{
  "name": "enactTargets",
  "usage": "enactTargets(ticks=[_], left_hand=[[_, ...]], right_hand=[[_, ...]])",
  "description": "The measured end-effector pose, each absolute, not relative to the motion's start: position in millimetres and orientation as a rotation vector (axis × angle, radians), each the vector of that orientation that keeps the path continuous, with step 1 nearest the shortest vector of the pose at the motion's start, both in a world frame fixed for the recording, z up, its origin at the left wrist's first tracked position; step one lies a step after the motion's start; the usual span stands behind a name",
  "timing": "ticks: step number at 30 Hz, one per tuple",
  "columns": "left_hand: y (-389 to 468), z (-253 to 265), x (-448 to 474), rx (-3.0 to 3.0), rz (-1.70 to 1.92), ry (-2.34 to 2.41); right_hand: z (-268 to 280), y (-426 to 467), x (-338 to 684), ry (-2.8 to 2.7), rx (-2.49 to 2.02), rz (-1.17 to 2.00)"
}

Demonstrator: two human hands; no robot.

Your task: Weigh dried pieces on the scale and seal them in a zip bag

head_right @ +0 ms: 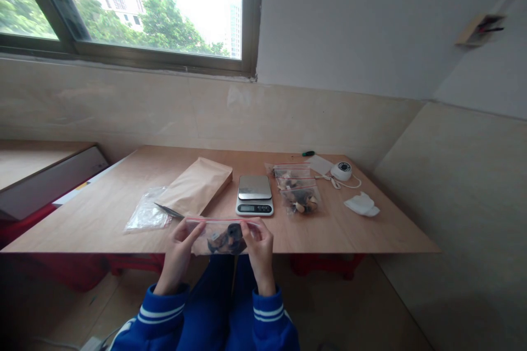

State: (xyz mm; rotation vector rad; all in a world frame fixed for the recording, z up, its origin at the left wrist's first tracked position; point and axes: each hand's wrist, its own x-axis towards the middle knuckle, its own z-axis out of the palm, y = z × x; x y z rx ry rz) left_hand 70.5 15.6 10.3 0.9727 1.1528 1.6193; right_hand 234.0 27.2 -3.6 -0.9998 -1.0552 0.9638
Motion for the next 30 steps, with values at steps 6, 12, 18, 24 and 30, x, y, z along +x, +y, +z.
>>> enactTargets(ticks=[6, 12, 18, 24, 30], left_hand=[[12.8, 13.4, 66.3, 0.999, 1.603, 1.167], [11.1, 15.6, 72.2, 1.012, 1.628, 1.137], [9.5, 10.6, 73.8, 1.094, 1.564, 1.045], [9.0, 19.6, 75.5, 1.114, 1.53, 1.16], [9.0, 20.2, 74.2, 1.153, 1.501, 1.169]], right_hand=[[3.0, 22.3, 237.5, -1.087, -0.992, 0.94], [5.5, 22.2, 236.3, -1.069, -0.97, 0.953], [-3.6, 23.2, 238.3, -1.022, -0.904, 1.024], [-4.1, 22.4, 234.1, -1.03, -0.907, 1.178], [-6.0, 22.6, 233.0, -1.064, -0.962, 1.175]])
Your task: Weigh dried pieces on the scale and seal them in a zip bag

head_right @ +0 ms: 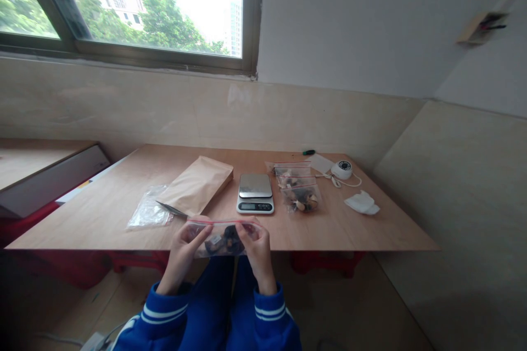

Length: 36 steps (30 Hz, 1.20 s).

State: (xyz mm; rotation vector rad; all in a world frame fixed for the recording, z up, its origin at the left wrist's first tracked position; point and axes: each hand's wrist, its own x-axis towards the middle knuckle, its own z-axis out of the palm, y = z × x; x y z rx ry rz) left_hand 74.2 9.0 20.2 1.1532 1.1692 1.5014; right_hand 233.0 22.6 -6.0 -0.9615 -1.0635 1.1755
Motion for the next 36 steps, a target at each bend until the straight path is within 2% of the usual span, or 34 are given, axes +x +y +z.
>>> enactTargets(ticks=[11, 36], left_hand=[[10.4, 18.5, 70.0, 1.371, 1.56, 1.212], [10.3, 20.6, 69.1, 1.292, 1.494, 1.191]], right_hand=[[3.3, 22.4, 236.4, -1.205, -0.954, 0.913], [-3.7, 24.9, 239.0, -1.165, -0.995, 1.039]])
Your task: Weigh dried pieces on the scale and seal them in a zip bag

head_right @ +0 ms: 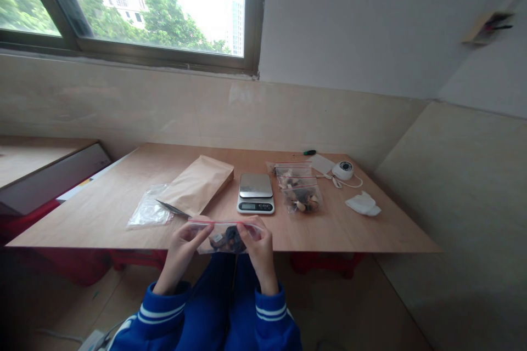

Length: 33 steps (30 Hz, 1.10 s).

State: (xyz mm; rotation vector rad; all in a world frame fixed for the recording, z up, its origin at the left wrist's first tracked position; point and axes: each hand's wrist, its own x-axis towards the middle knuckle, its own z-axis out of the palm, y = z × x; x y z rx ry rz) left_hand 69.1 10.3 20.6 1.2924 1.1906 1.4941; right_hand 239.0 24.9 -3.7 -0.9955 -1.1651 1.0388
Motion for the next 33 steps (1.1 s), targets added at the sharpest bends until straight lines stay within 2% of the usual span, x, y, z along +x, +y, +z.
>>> enactTargets(ticks=[8, 16, 26, 33], left_hand=[[6.1, 21.9, 69.0, 1.299, 1.539, 1.288], [2.7, 25.9, 70.3, 1.31, 1.536, 1.244], [3.3, 28.5, 66.6, 1.41, 1.396, 1.135], [2.3, 31.8, 69.1, 1.5, 1.495, 1.238]], right_hand=[[-2.2, 23.3, 236.2, -1.176, -0.954, 1.084], [3.4, 20.1, 226.1, -1.087, -0.885, 1.269], [3.6, 20.1, 227.4, -1.144, -0.939, 1.115], [7.4, 17.3, 218.3, -1.137, -0.97, 0.966]])
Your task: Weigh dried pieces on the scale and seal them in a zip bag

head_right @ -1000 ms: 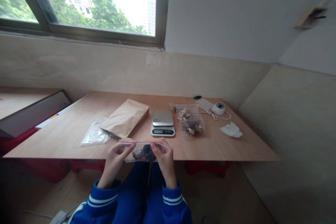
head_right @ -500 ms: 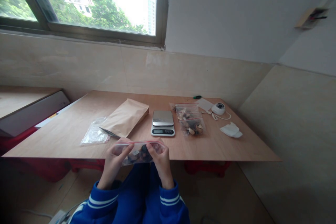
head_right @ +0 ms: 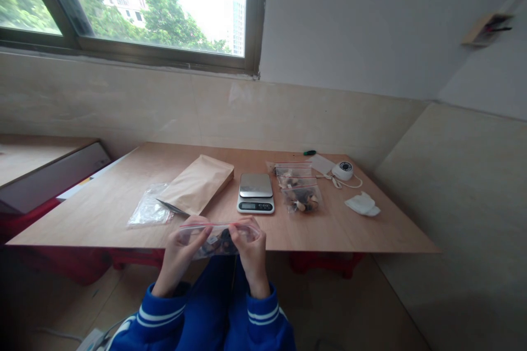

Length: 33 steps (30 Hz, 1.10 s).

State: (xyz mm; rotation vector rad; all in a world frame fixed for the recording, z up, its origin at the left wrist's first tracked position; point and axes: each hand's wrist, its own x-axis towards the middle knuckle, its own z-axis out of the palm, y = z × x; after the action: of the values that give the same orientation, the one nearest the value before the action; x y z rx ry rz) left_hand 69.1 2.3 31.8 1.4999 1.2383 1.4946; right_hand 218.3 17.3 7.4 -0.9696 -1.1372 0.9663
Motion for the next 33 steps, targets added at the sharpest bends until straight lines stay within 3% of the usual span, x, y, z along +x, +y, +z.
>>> enactTargets(ticks=[4, 11, 18, 33], left_hand=[[1.5, 31.5, 73.0, 1.491, 1.568, 1.293], [2.4, 31.4, 72.3, 1.486, 1.61, 1.278], [0.5, 35.0, 69.3, 1.443, 1.544, 1.239], [6.0, 29.6, 77.6, 1.34, 1.519, 1.194]], right_hand=[[5.1, 16.5, 214.4, -1.071, -0.929, 0.979], [10.3, 13.6, 221.0, -1.012, -0.732, 1.419], [14.8, 10.3, 212.3, -0.947, -0.694, 1.596], [12.2, 13.2, 209.7, -1.037, -0.926, 1.118]])
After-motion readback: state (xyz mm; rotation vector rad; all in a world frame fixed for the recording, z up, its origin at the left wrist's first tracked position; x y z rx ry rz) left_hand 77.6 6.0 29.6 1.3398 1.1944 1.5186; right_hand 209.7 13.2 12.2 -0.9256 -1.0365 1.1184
